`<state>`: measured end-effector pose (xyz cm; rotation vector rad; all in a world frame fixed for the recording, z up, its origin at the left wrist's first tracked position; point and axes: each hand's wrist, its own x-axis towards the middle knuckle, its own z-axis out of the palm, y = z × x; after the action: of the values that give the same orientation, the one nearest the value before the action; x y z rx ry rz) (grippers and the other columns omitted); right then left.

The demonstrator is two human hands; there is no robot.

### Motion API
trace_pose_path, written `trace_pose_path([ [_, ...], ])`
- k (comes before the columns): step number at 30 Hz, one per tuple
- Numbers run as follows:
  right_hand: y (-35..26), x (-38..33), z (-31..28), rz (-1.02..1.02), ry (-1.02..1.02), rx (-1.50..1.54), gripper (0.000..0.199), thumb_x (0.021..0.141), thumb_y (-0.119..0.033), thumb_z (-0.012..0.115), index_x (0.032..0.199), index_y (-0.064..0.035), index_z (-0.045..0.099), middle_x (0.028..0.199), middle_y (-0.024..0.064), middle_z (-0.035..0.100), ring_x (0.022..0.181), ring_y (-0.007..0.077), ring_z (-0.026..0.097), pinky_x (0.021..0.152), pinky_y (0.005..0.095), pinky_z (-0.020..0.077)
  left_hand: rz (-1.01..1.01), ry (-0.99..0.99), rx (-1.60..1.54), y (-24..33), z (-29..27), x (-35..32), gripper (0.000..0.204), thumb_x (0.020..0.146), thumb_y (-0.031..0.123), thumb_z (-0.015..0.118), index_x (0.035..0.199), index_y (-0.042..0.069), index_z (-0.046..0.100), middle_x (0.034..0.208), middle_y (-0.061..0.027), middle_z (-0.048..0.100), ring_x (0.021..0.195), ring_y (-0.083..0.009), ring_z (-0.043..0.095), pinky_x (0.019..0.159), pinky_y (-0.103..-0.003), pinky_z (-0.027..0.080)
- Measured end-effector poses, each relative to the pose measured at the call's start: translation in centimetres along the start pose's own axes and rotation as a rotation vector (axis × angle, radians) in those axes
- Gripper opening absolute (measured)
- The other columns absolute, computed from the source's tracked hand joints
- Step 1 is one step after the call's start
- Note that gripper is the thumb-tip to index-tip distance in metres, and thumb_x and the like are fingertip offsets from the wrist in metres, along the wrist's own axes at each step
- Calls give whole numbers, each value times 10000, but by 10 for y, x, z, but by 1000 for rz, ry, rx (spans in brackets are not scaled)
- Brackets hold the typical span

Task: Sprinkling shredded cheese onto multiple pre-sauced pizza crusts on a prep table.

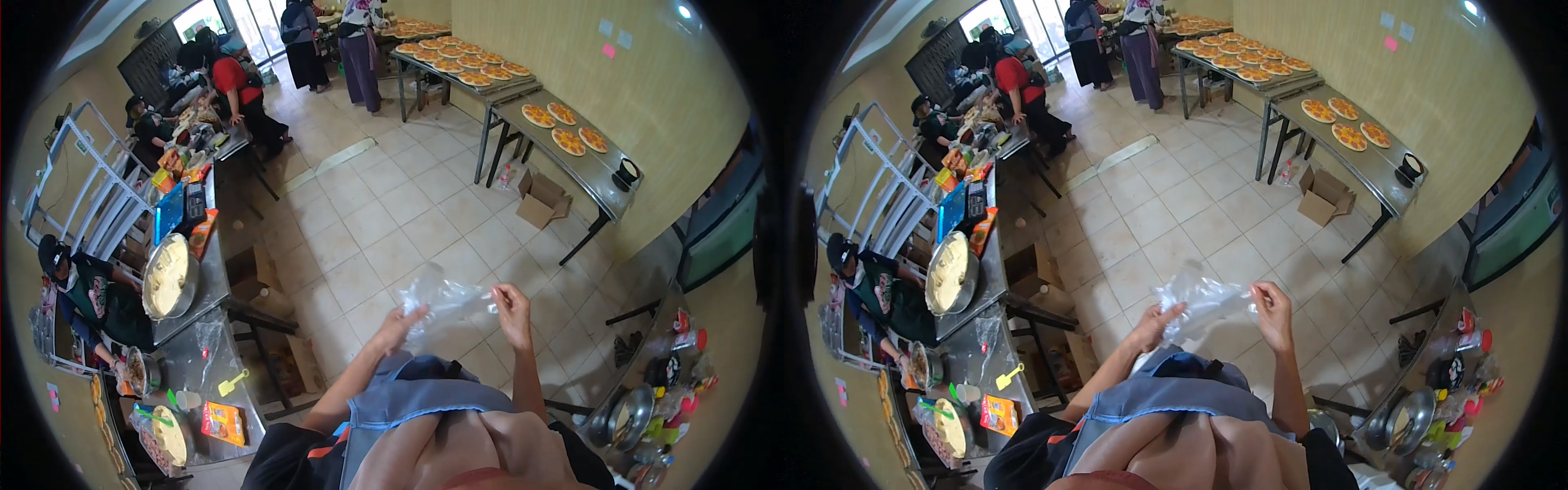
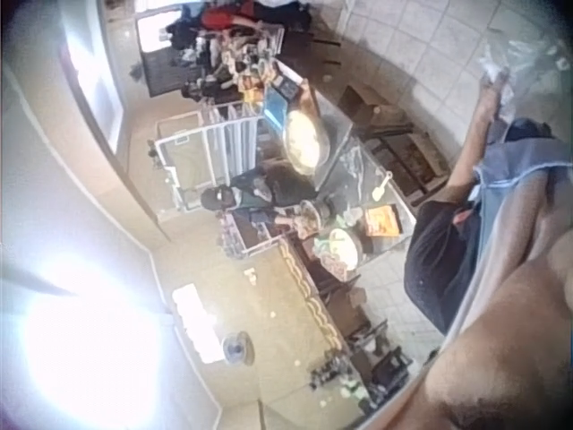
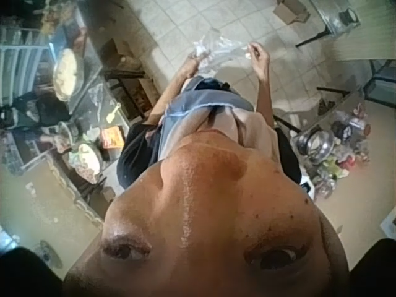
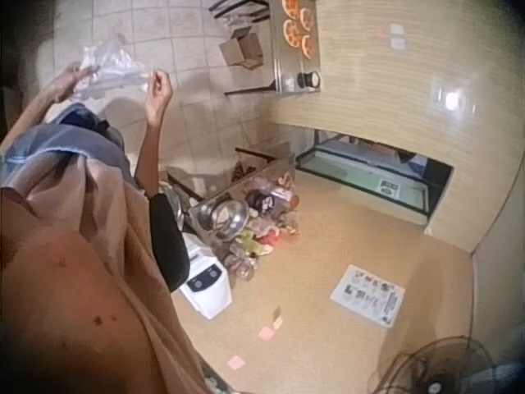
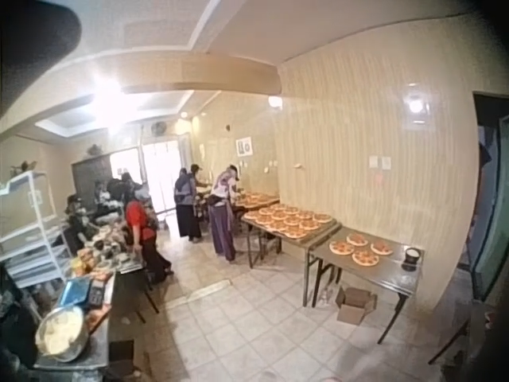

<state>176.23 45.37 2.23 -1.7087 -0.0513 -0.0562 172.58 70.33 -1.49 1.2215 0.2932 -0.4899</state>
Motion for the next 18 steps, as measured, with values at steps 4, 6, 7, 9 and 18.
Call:
trace_pose_path([
  [4, -1, 85, 20, -254, -206, -242, 396, 831, -210, 664, 1182, -57, 560, 1021, 90, 617, 943, 170, 573, 804, 305, 462, -6, 9, -69, 34, -9, 70, 367, 866, 358, 628, 1063, 49, 600, 886, -22, 627, 754, -116, 585, 653, -295, 480],
  [6, 10, 127, 33, -358, -249, -321, 448, 808, -200, 689, 1214, -71, 552, 1016, 91, 629, 926, 174, 577, 801, 309, 469, -5, -12, -100, 54, -4, 112, 340, 875, 330, 622, 1075, 56, 597, 907, -28, 637, 756, -123, 603, 663, -298, 493],
  [7, 15, 148, 38, -219, -386, -273, 473, 801, -203, 695, 1229, -75, 542, 1035, 90, 626, 927, 174, 575, 800, 303, 469, 37, -26, -96, 65, 4, 136, 332, 883, 327, 611, 1074, 55, 598, 906, -31, 637, 758, -123, 604, 662, -296, 492],
  [9, 25, 192, 41, -65, -494, -302, 440, 800, -264, 681, 1170, -51, 576, 929, 134, 643, 829, 211, 601, 747, 318, 472, 138, -130, -34, 90, 14, 188, 328, 901, 325, 586, 1085, 54, 591, 929, -36, 634, 796, -115, 599, 681, -290, 486],
  [18, 27, 428, -39, -366, 23, -308, 138, 826, -138, 606, 808, -16, 669, 698, 140, 605, 634, 262, 554, 616, 304, 447, 132, -314, 171, 237, 74, 418, 314, 881, 331, 614, 1017, 49, 610, 854, -1, 616, 733, -70, 555, 618, -246, 442],
])
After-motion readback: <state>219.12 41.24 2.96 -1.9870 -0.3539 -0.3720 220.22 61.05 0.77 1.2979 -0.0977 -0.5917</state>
